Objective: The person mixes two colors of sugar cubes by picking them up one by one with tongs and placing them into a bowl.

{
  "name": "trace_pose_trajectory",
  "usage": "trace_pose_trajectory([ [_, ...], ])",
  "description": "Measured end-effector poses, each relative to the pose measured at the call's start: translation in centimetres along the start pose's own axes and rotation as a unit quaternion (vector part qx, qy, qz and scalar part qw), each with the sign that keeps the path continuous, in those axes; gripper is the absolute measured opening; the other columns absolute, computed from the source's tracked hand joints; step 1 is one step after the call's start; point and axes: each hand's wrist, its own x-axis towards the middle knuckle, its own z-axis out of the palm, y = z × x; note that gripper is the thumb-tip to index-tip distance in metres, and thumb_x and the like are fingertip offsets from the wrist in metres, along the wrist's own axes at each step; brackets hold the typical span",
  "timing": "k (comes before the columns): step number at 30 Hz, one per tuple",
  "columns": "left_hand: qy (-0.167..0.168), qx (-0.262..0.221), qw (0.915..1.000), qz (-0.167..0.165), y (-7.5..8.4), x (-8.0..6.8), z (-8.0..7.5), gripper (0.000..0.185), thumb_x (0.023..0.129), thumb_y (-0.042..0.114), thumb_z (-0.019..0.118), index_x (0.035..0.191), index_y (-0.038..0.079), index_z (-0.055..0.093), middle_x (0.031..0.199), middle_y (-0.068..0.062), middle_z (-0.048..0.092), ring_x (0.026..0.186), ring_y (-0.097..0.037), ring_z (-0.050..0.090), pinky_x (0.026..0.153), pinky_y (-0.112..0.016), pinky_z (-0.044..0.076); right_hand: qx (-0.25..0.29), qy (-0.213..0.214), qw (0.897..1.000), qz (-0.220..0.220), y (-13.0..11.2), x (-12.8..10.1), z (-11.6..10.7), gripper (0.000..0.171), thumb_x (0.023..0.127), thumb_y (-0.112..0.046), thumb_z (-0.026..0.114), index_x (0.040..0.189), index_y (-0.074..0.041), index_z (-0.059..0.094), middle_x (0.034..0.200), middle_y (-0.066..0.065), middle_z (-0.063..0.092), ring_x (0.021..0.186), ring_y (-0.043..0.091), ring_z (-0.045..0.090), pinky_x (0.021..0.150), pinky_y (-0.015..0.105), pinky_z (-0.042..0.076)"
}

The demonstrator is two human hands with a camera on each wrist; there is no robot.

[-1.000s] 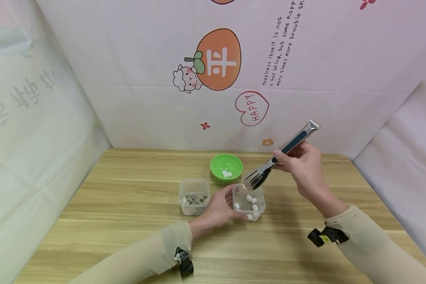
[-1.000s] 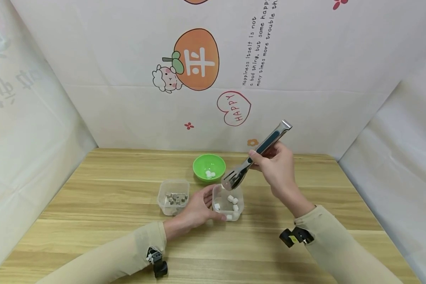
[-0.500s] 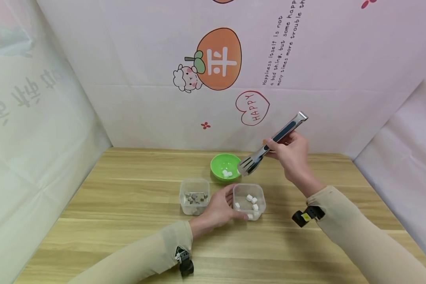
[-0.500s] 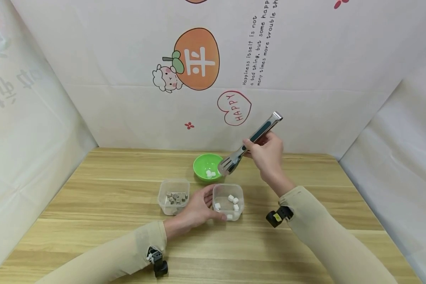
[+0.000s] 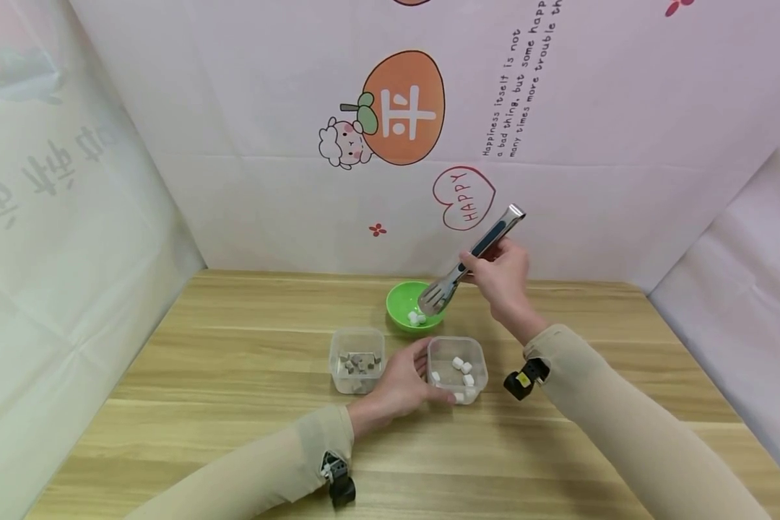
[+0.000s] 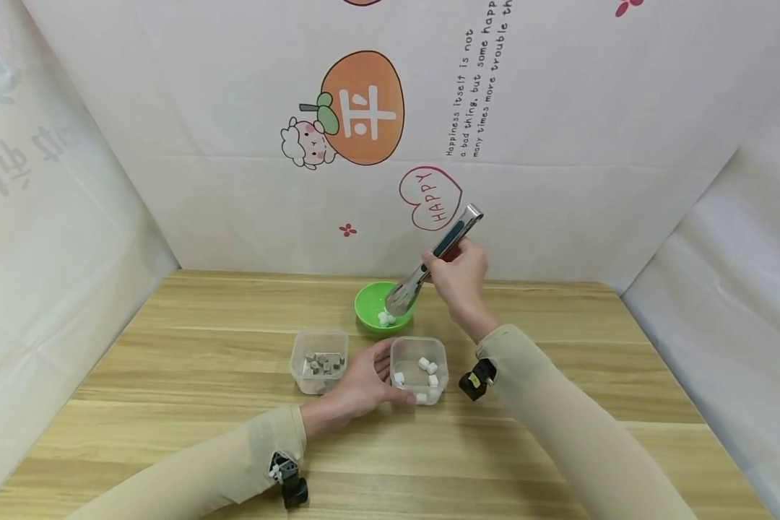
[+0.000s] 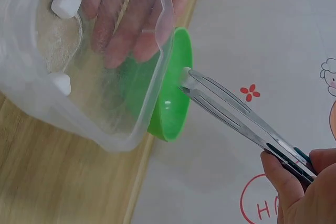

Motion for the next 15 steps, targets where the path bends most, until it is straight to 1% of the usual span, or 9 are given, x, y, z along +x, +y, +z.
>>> trace_pose_trajectory([
  [3,0.001,0.004,1.0,0.0,0.0,0.0,0.0,0.104,0.068,-0.003,0.097,0.157,0.002,0.043,0.158,-0.014,0.049,0.145,-0.031,0.047,0.122,-0.039,0.04,-0.004,0.004,1.0,0.004,0.4,0.2,0.6,0.021,0.095,0.0,0.075,0.111,0.003,0.062,0.098,0.015,0.065,0.083,0.022,0.072,0.076,0.038,0.068],
  [6,0.001,0.01,1.0,-0.001,0.1,-0.1,0.0,0.105,0.068,-0.003,0.097,0.158,0.001,0.043,0.158,-0.013,0.05,0.145,-0.031,0.047,0.121,-0.039,0.04,-0.005,0.005,1.0,0.007,0.7,0.2,1.2,0.022,0.094,0.001,0.075,0.111,0.003,0.062,0.097,0.015,0.066,0.081,0.022,0.071,0.078,0.043,0.067],
  [9,0.0,0.011,0.9999,-0.002,0.1,-0.1,0.0,0.106,0.068,-0.002,0.098,0.158,0.001,0.042,0.159,-0.013,0.049,0.145,-0.031,0.047,0.121,-0.039,0.04,-0.01,0.003,1.0,0.008,1.1,0.2,1.7,0.024,0.094,0.002,0.075,0.113,0.008,0.061,0.097,0.016,0.066,0.082,0.022,0.071,0.08,0.047,0.067],
  [13,-0.001,0.009,1.0,-0.001,0.1,-0.1,-0.1,0.107,0.068,-0.002,0.097,0.159,0.0,0.041,0.159,-0.014,0.049,0.145,-0.032,0.047,0.121,-0.04,0.04,-0.021,0.002,1.0,0.007,1.7,0.3,2.1,0.027,0.094,0.001,0.075,0.114,0.01,0.06,0.096,0.016,0.066,0.082,0.023,0.07,0.08,0.047,0.067],
  [15,-0.001,0.007,1.0,0.001,0.1,-0.1,-0.1,0.108,0.067,-0.003,0.097,0.159,-0.001,0.04,0.159,-0.014,0.049,0.145,-0.032,0.047,0.122,-0.04,0.039,-0.024,0.003,1.0,0.005,1.8,0.3,2.2,0.025,0.094,0.0,0.075,0.112,0.009,0.061,0.095,0.015,0.065,0.082,0.023,0.07,0.079,0.047,0.067],
])
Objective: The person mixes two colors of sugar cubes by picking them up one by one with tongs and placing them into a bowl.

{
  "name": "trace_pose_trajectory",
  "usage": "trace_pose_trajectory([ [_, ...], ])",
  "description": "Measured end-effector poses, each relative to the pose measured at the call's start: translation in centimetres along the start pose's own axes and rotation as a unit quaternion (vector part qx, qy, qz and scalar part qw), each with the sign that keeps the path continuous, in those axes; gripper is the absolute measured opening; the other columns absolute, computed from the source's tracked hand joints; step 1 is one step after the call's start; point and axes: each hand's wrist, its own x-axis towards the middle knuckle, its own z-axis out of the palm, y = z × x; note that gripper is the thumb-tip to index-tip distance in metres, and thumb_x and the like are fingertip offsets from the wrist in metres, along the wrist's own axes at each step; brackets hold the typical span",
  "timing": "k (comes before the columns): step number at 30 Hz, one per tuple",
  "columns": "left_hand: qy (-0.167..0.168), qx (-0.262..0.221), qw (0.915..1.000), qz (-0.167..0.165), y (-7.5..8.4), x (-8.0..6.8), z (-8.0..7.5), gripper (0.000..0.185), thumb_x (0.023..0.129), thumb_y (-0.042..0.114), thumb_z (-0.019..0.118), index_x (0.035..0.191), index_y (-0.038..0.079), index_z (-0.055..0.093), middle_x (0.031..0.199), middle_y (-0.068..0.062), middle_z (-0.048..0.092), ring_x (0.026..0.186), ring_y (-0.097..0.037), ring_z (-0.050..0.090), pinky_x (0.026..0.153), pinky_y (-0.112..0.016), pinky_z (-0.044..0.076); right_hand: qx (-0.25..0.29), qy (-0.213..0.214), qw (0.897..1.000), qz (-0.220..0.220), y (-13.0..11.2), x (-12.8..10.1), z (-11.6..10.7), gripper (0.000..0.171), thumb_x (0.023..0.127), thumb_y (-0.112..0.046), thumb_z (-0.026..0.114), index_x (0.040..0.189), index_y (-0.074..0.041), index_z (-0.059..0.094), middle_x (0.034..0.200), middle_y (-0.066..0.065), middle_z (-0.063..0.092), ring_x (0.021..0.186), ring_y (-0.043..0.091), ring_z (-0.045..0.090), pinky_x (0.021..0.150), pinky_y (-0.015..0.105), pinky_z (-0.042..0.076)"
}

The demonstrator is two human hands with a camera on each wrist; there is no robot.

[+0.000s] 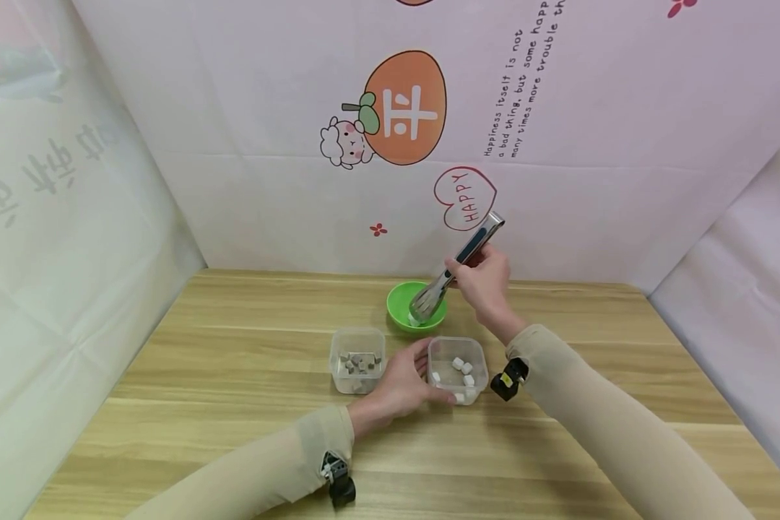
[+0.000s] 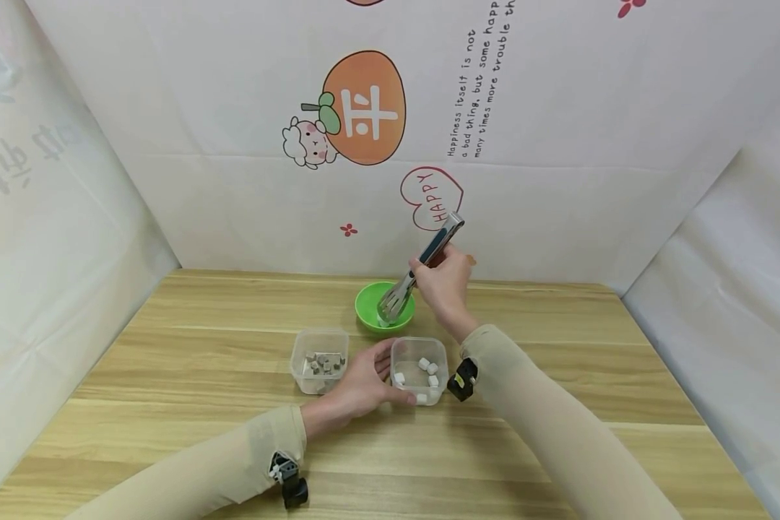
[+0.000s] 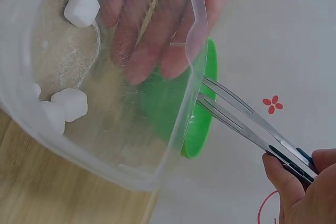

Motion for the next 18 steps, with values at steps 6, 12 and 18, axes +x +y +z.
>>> trace_pose_trajectory([
  [6,0.002,0.002,1.0,0.002,0.0,0.0,0.2,0.109,0.066,-0.004,0.097,0.159,-0.002,0.039,0.159,-0.015,0.048,0.145,-0.033,0.047,0.122,-0.041,0.039,-0.011,-0.005,1.0,-0.025,-0.8,-0.6,-0.6,0.025,0.095,0.0,0.074,0.114,0.007,0.061,0.096,0.015,0.064,0.08,0.02,0.068,0.076,0.041,0.068],
  [12,0.002,-0.001,1.0,0.0,-0.2,0.1,0.3,0.109,0.066,-0.003,0.098,0.159,0.0,0.04,0.16,-0.015,0.047,0.145,-0.032,0.047,0.122,-0.04,0.039,-0.035,-0.013,0.994,-0.098,-2.6,-2.1,-2.4,0.024,0.094,-0.002,0.076,0.11,0.009,0.062,0.092,0.015,0.065,0.077,0.016,0.066,0.071,0.035,0.068],
  [18,0.003,-0.008,1.0,-0.005,-0.2,0.3,0.1,0.113,0.064,-0.005,0.097,0.16,0.001,0.038,0.161,-0.016,0.045,0.146,-0.033,0.046,0.122,-0.041,0.037,-0.064,-0.035,0.983,-0.168,-3.6,-4.4,-4.5,0.019,0.094,-0.002,0.077,0.105,0.008,0.064,0.091,0.017,0.067,0.075,0.017,0.065,0.066,0.025,0.065],
])
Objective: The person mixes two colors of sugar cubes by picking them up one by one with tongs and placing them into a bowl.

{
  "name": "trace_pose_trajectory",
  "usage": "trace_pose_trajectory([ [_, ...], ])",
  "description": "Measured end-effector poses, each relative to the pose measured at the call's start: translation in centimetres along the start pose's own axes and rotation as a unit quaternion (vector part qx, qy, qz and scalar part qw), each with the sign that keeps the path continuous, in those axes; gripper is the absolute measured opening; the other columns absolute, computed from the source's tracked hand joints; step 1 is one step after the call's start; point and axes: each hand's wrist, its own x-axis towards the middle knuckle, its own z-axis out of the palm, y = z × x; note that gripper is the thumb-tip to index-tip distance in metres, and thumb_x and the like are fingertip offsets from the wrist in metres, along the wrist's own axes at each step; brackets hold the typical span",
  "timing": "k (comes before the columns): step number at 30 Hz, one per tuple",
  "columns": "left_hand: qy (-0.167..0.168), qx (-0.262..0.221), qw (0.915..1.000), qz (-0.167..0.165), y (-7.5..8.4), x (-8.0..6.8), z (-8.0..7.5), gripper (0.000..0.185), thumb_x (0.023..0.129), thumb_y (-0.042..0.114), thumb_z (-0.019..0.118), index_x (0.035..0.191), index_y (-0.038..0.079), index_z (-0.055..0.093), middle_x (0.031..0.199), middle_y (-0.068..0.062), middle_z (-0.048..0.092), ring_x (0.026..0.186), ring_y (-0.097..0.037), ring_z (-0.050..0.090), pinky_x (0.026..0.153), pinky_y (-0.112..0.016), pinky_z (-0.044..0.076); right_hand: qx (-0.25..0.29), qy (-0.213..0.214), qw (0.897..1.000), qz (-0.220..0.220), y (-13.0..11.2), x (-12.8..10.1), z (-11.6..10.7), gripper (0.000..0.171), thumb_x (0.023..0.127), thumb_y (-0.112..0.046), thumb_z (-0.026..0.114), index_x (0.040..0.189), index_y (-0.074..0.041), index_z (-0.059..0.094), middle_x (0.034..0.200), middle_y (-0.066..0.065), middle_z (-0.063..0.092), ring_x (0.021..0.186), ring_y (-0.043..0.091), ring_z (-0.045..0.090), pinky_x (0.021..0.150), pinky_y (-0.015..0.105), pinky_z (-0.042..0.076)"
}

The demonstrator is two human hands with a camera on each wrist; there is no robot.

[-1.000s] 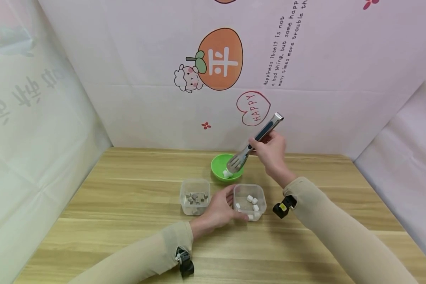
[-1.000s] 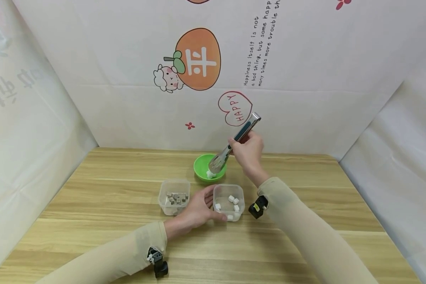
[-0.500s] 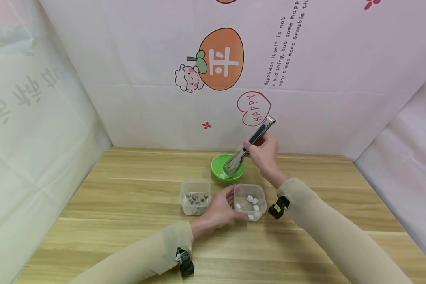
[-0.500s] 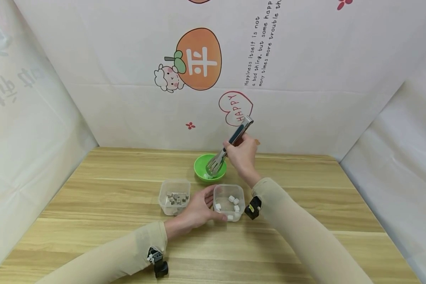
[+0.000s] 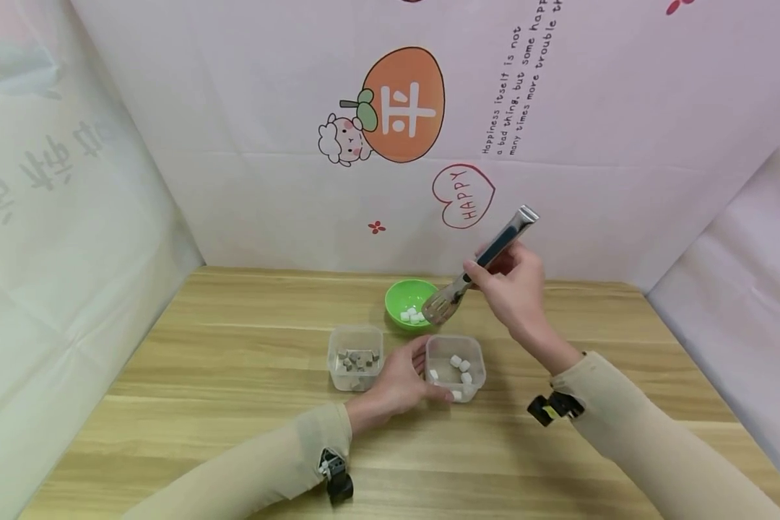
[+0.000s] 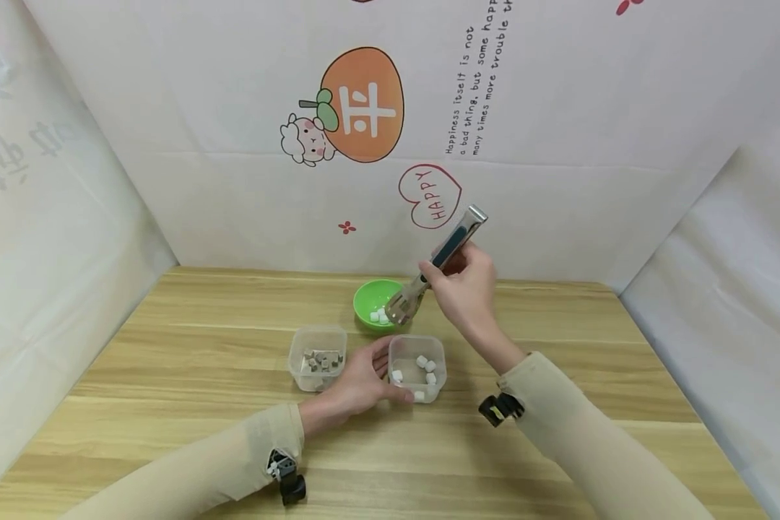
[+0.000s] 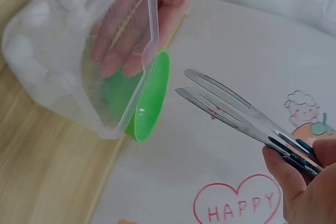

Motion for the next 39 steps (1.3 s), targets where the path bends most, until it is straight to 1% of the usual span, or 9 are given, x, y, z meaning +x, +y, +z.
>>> trace_pose_trajectory([
  [5,-0.004,0.007,1.0,-0.004,0.2,0.0,-0.1,0.111,0.065,-0.003,0.096,0.16,0.004,0.04,0.161,-0.013,0.045,0.146,-0.032,0.046,0.123,-0.041,0.037,-0.04,-0.021,0.998,-0.035,-0.4,-2.2,-1.4,0.021,0.092,-0.001,0.079,0.108,0.006,0.067,0.093,0.016,0.071,0.077,0.017,0.066,0.066,0.02,0.062],
  [8,-0.005,0.01,0.9999,0.0,0.2,0.0,-0.1,0.109,0.065,-0.002,0.097,0.159,0.007,0.043,0.16,-0.012,0.048,0.145,-0.03,0.048,0.122,-0.042,0.038,-0.059,-0.036,0.997,-0.042,0.1,-3.5,-1.8,0.02,0.091,0.002,0.08,0.107,0.004,0.068,0.092,0.014,0.072,0.078,0.016,0.068,0.067,0.021,0.063],
  [11,-0.007,0.011,0.9999,0.008,0.2,0.0,-0.1,0.108,0.065,-0.003,0.097,0.159,0.006,0.043,0.159,-0.012,0.05,0.144,-0.03,0.048,0.122,-0.041,0.038,-0.066,-0.054,0.995,-0.042,0.9,-4.7,-1.8,0.018,0.09,0.002,0.08,0.104,0.002,0.069,0.091,0.013,0.073,0.079,0.018,0.069,0.068,0.023,0.065],
  [15,-0.006,0.017,0.9998,0.009,0.2,0.0,-0.1,0.11,0.066,-0.003,0.097,0.16,0.004,0.041,0.16,-0.012,0.047,0.145,-0.031,0.047,0.122,-0.041,0.038,-0.062,-0.081,0.994,-0.038,2.2,-5.7,-1.6,0.018,0.09,0.003,0.08,0.103,-0.001,0.069,0.09,0.011,0.072,0.08,0.022,0.069,0.069,0.026,0.066],
  [18,-0.007,0.023,0.9997,0.008,0.2,0.0,-0.1,0.11,0.066,-0.002,0.097,0.16,0.004,0.04,0.161,-0.012,0.046,0.146,-0.031,0.047,0.122,-0.041,0.038,-0.049,-0.103,0.993,-0.037,3.1,-6.1,-1.3,0.02,0.089,0.005,0.08,0.103,-0.002,0.067,0.089,0.01,0.07,0.08,0.025,0.07,0.069,0.029,0.067],
  [25,-0.004,0.028,0.9995,0.014,0.1,-0.1,-0.1,0.107,0.067,-0.001,0.098,0.159,0.005,0.043,0.159,-0.012,0.049,0.144,-0.03,0.048,0.121,-0.04,0.04,-0.016,-0.147,0.989,-0.032,4.1,-6.4,-0.8,0.022,0.089,0.008,0.08,0.104,-0.001,0.066,0.091,0.011,0.07,0.083,0.024,0.071,0.071,0.031,0.067],
  [28,-0.003,0.026,0.9996,0.014,0.1,-0.1,-0.1,0.107,0.067,-0.001,0.098,0.159,0.004,0.043,0.158,-0.013,0.05,0.144,-0.03,0.048,0.121,-0.039,0.04,-0.01,-0.15,0.988,-0.034,4.4,-6.3,-0.5,0.022,0.089,0.008,0.079,0.104,0.0,0.065,0.09,0.011,0.069,0.082,0.024,0.07,0.069,0.032,0.067],
  [32,-0.005,0.017,0.9998,0.013,0.2,-0.1,0.0,0.108,0.066,-0.004,0.097,0.159,0.003,0.042,0.158,-0.014,0.049,0.144,-0.031,0.048,0.121,-0.039,0.04,-0.016,-0.145,0.988,-0.047,4.7,-6.2,-0.3,0.021,0.089,0.007,0.079,0.104,0.002,0.066,0.088,0.009,0.069,0.079,0.023,0.069,0.068,0.031,0.067],
  [39,-0.005,0.024,0.9997,0.007,0.3,-0.2,0.0,0.107,0.066,-0.003,0.097,0.159,0.004,0.043,0.159,-0.012,0.049,0.144,-0.031,0.048,0.122,-0.04,0.039,-0.03,-0.124,0.99,-0.059,4.9,-5.9,-0.6,0.021,0.089,0.007,0.08,0.103,-0.002,0.066,0.089,0.008,0.07,0.078,0.021,0.068,0.067,0.029,0.067],
])
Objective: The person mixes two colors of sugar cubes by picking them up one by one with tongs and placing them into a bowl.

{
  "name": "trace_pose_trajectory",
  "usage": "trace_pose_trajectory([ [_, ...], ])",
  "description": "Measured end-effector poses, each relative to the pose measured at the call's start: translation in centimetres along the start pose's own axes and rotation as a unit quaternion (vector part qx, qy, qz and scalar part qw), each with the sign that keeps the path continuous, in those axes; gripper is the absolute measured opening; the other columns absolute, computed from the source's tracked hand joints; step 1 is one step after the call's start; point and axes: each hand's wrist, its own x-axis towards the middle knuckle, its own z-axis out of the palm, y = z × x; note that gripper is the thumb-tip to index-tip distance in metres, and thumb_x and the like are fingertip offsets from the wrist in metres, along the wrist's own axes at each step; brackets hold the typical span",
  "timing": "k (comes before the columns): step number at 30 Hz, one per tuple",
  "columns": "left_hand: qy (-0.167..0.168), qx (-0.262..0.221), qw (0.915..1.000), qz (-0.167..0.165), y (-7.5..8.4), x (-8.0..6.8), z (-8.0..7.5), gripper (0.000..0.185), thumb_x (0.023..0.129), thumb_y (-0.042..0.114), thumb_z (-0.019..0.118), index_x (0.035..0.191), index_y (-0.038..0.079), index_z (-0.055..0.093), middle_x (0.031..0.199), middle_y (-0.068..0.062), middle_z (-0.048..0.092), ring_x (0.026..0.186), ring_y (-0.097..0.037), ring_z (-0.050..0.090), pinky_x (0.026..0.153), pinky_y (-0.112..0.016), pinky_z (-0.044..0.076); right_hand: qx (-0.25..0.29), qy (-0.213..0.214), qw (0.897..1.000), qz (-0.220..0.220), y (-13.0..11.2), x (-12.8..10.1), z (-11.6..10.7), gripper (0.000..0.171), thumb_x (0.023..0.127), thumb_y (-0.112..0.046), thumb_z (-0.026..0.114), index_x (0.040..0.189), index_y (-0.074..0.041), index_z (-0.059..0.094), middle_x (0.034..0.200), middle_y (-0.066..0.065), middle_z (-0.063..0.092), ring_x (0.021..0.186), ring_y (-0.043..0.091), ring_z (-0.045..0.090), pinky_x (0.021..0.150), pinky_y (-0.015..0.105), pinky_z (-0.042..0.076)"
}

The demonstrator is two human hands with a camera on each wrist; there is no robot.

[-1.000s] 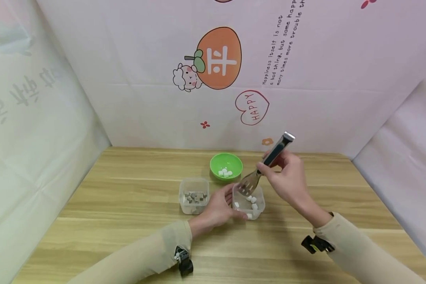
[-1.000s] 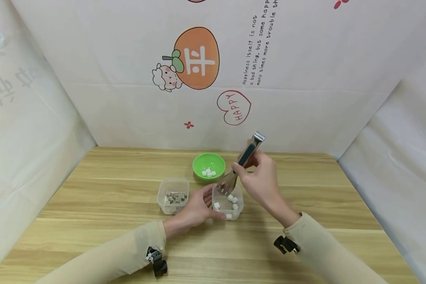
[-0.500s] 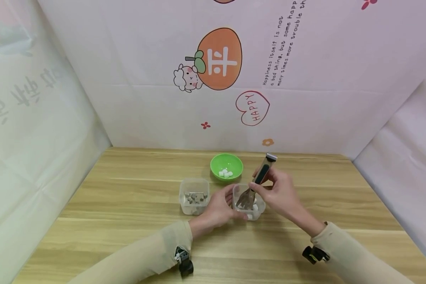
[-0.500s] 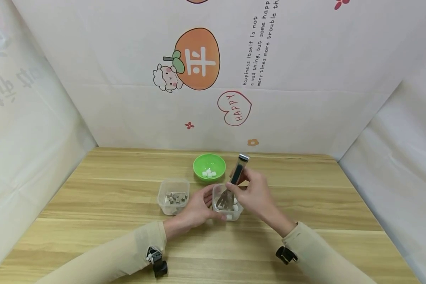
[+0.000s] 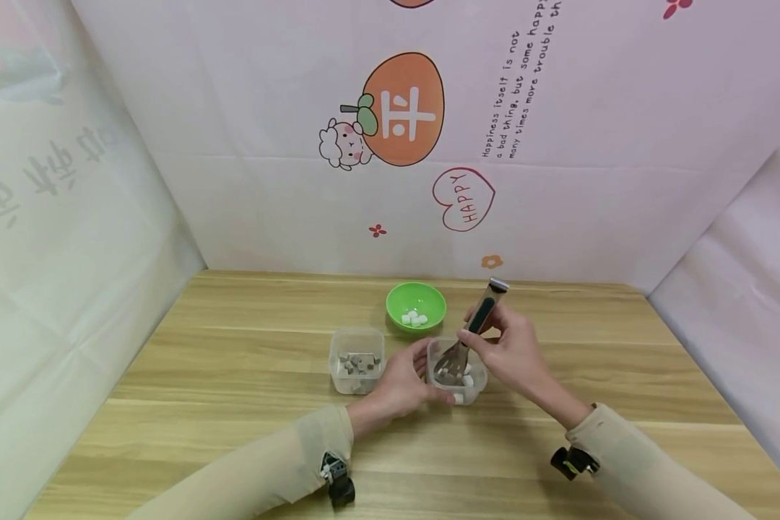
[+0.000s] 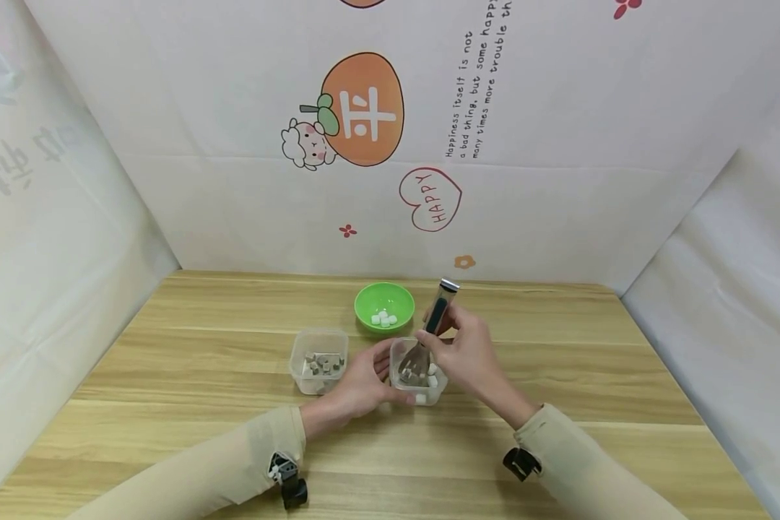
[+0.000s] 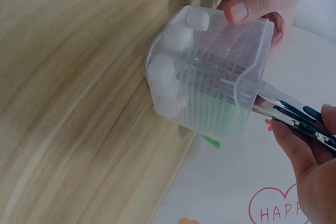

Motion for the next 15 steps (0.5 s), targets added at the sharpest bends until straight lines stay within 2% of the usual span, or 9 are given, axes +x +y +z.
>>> trace_pose_trajectory([
  [9,0.001,-0.001,1.0,0.0,-0.09,0.05,0.0,0.106,0.067,-0.001,0.097,0.159,0.006,0.044,0.159,-0.011,0.049,0.145,-0.031,0.048,0.122,-0.041,0.039,-0.004,-0.003,1.0,0.019,0.1,0.04,-0.01,0.02,0.09,0.004,0.08,0.103,-0.003,0.066,0.089,0.009,0.07,0.078,0.022,0.069,0.065,0.03,0.066],
  [15,0.001,-0.002,1.0,-0.004,-0.06,-0.02,0.07,0.106,0.067,-0.002,0.097,0.159,0.006,0.044,0.16,-0.011,0.048,0.145,-0.031,0.047,0.122,-0.042,0.038,-0.006,0.018,0.999,0.026,0.42,0.04,-0.1,0.018,0.091,0.006,0.079,0.102,0.0,0.066,0.088,0.011,0.07,0.077,0.022,0.068,0.065,0.028,0.066],
])
